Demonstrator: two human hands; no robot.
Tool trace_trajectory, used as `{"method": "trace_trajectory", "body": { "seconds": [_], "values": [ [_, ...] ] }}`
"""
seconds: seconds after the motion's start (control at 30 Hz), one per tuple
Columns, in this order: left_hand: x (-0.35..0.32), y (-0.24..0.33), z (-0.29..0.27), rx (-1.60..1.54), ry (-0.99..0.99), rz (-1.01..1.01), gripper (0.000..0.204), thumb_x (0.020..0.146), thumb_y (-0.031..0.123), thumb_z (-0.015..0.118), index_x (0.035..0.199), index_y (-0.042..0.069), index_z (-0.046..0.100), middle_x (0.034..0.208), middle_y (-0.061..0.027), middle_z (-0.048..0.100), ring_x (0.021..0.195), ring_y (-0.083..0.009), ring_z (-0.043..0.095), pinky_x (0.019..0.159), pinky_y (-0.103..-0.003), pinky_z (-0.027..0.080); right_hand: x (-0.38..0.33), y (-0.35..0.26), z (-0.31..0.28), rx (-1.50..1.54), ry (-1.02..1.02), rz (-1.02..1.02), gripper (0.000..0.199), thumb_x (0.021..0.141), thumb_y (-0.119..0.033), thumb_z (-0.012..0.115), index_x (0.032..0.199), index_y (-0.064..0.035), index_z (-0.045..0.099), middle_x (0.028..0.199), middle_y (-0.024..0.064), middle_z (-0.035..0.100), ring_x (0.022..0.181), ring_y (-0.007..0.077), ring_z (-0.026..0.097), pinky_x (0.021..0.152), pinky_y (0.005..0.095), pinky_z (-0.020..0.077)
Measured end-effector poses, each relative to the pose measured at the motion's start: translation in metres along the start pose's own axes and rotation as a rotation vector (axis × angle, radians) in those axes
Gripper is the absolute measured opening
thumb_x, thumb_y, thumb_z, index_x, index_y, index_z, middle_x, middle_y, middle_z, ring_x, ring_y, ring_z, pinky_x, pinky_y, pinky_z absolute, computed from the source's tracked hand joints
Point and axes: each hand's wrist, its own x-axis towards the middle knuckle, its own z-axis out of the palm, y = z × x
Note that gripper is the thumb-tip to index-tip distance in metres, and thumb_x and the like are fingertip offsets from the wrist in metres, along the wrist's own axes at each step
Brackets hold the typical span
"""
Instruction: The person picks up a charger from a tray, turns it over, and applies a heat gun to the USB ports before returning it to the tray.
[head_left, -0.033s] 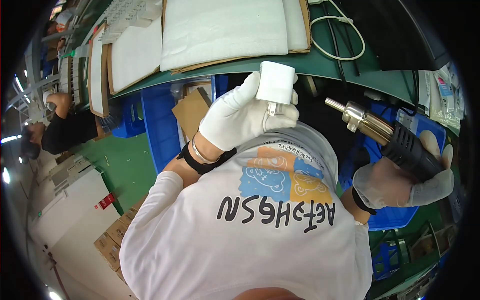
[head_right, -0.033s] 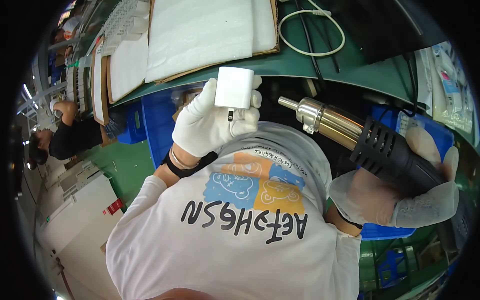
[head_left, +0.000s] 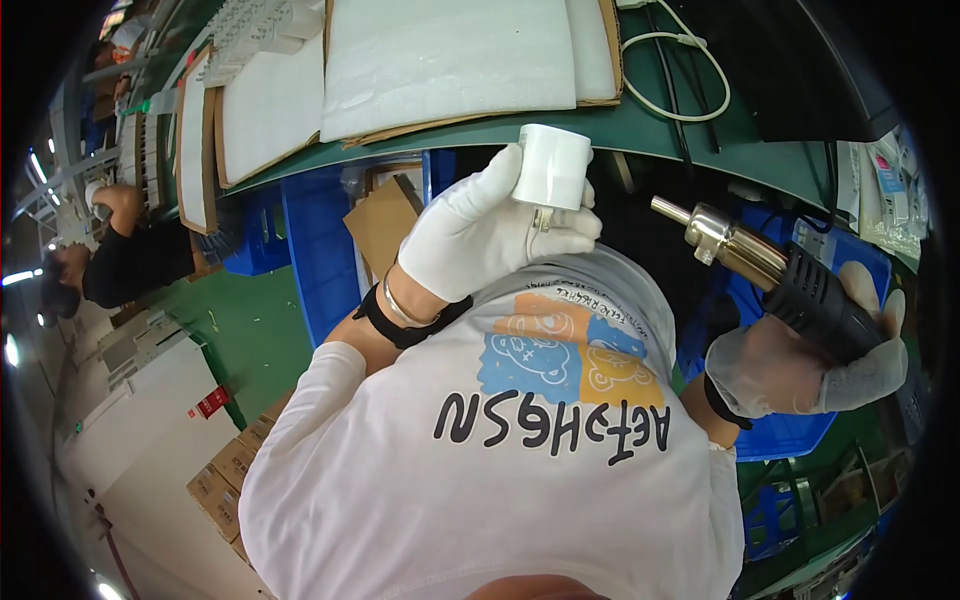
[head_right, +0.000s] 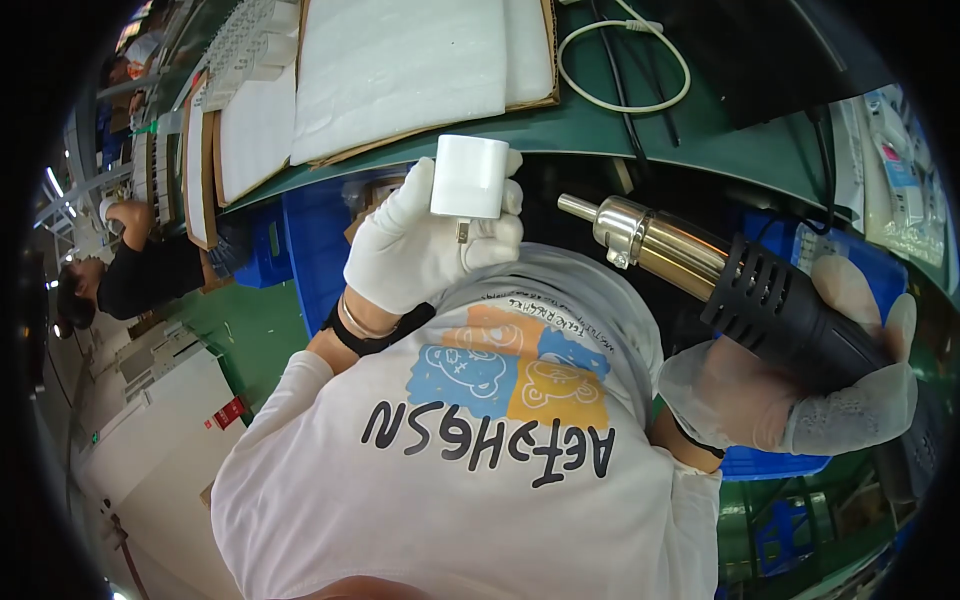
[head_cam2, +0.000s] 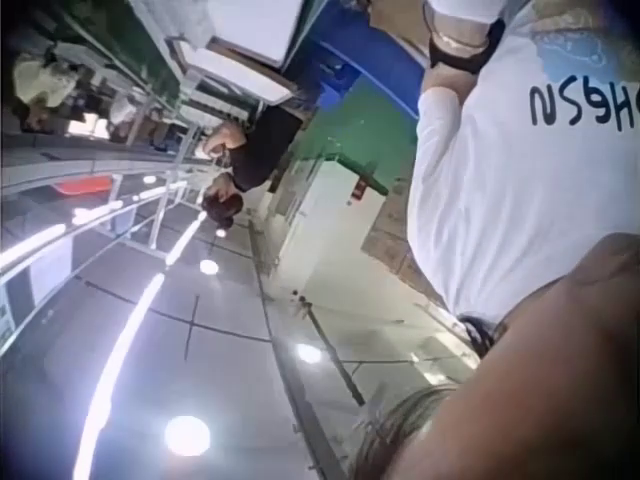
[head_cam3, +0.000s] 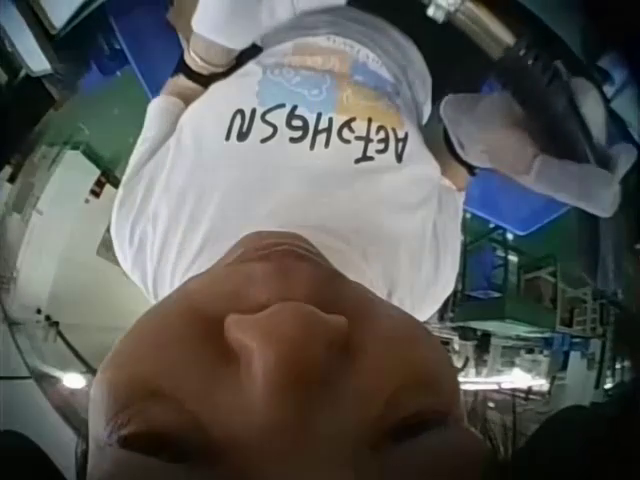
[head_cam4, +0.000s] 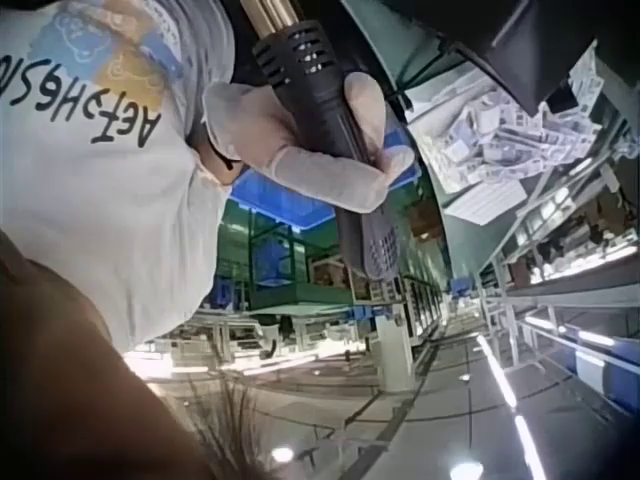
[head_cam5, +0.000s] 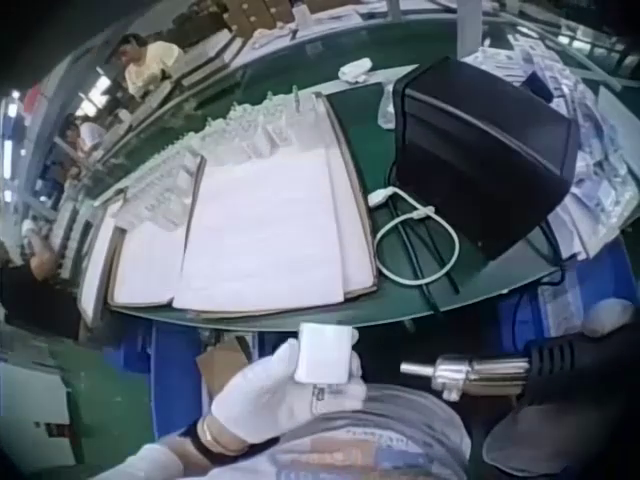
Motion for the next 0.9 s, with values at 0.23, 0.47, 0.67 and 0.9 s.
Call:
{"method": "trace_trajectory", "body": {
  "seconds": [0.23,0.47,0.67,0.9],
  "values": [
    [0.000,-0.007,0.012,1.196,0.354,0.469,0.054,0.079,0.018,0.074,0.126,0.004,0.052,0.115,-0.0124,0.055,0.103,-0.0264,0.060,0.089,-0.033,0.051,0.000,0.000,0.010,-0.005,0.153,0.033,0.043,0.096,-0.020,0.053,0.135,-0.0114,0.037,0.109,0.0207,0.061,0.079,0.0217,0.066,0.070,0.0266,0.0587],
    [0.001,-0.010,0.008,1.641,0.354,0.780,0.064,0.064,0.008,0.083,0.121,0.010,0.055,0.111,-0.0099,0.054,0.101,-0.0248,0.057,0.083,-0.031,0.051,-0.008,-0.004,0.008,0.298,0.199,0.269,0.036,0.101,-0.021,0.044,0.137,-0.0176,0.038,0.111,0.0209,0.062,0.072,0.0172,0.064,0.066,0.0214,0.0574],
    [0.001,-0.007,0.009,1.732,0.366,0.884,0.068,0.060,0.007,0.084,0.121,0.009,0.053,0.112,-0.0109,0.054,0.102,-0.0270,0.055,0.083,-0.033,0.050,-0.005,-0.009,0.009,0.293,0.249,0.378,0.039,0.102,-0.023,0.041,0.140,-0.0206,0.034,0.107,0.0199,0.064,0.072,0.0157,0.064,0.065,0.0205,0.0568],
    [-0.004,0.001,0.000,1.789,0.270,1.006,0.069,0.063,0.010,0.084,0.124,0.007,0.051,0.114,-0.0118,0.055,0.102,-0.0269,0.056,0.085,-0.034,0.050,0.003,-0.026,0.015,0.530,0.318,0.498,0.024,0.097,-0.026,0.050,0.120,-0.0166,0.053,0.114,0.0126,0.056,0.080,0.0170,0.060,0.069,0.0311,0.0594]
  ]
}}
